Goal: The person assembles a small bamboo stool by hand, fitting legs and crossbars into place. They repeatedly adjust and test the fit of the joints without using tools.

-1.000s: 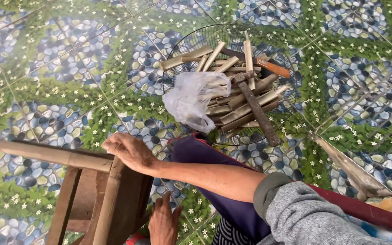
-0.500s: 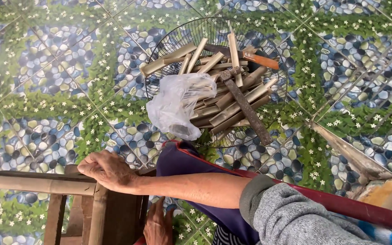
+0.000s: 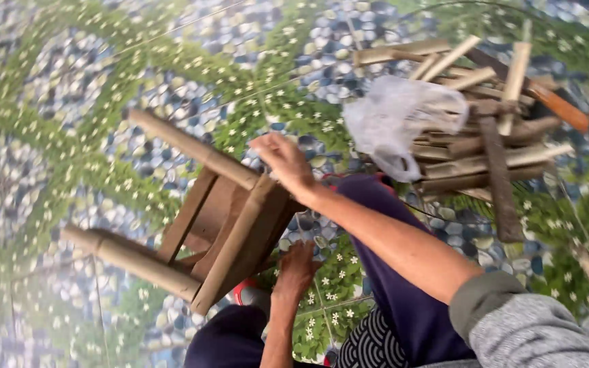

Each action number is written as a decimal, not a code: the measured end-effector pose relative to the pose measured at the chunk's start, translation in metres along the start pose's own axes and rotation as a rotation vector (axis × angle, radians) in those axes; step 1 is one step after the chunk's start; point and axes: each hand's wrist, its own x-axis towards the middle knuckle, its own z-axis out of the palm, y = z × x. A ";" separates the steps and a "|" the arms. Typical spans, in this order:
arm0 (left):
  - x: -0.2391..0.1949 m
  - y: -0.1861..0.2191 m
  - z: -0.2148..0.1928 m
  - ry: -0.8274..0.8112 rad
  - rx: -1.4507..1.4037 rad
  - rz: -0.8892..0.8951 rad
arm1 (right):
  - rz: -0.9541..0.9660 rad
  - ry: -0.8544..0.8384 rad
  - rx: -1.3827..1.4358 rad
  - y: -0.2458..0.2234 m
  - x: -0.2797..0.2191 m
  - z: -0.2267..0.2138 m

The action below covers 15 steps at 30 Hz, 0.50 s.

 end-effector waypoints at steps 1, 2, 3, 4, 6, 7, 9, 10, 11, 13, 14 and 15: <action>0.001 0.003 0.005 0.024 0.051 0.056 | 0.011 0.005 -0.013 -0.004 0.000 -0.001; 0.002 0.007 0.010 0.049 0.103 0.111 | 0.021 0.010 -0.027 -0.007 0.001 -0.003; -0.002 0.012 0.005 0.059 0.087 0.091 | 0.023 -0.017 -0.033 -0.005 0.002 -0.004; -0.006 0.017 0.000 0.067 0.077 0.094 | 0.005 -0.022 0.014 -0.003 0.003 -0.005; -0.008 0.016 -0.009 0.089 0.064 0.085 | -0.018 -0.043 0.061 -0.002 0.008 -0.004; -0.009 0.013 -0.010 0.098 0.068 0.104 | -0.011 -0.060 0.048 -0.001 0.009 -0.004; -0.010 0.009 -0.011 0.116 0.063 0.115 | -0.007 -0.089 0.028 -0.005 0.009 -0.005; -0.012 0.008 -0.012 0.140 0.090 0.105 | 0.024 -0.106 0.003 -0.009 0.007 -0.005; -0.014 0.005 -0.013 0.163 0.119 0.093 | 0.054 -0.123 -0.021 -0.014 0.005 -0.004; -0.011 0.010 -0.015 0.172 0.125 0.075 | 0.028 -0.119 -0.022 0.001 0.012 -0.006; -0.010 0.013 -0.016 0.170 0.135 0.066 | 0.007 -0.101 -0.018 0.009 0.016 -0.007; -0.009 0.013 -0.013 0.178 0.130 0.059 | 0.004 -0.111 -0.022 0.001 0.012 -0.006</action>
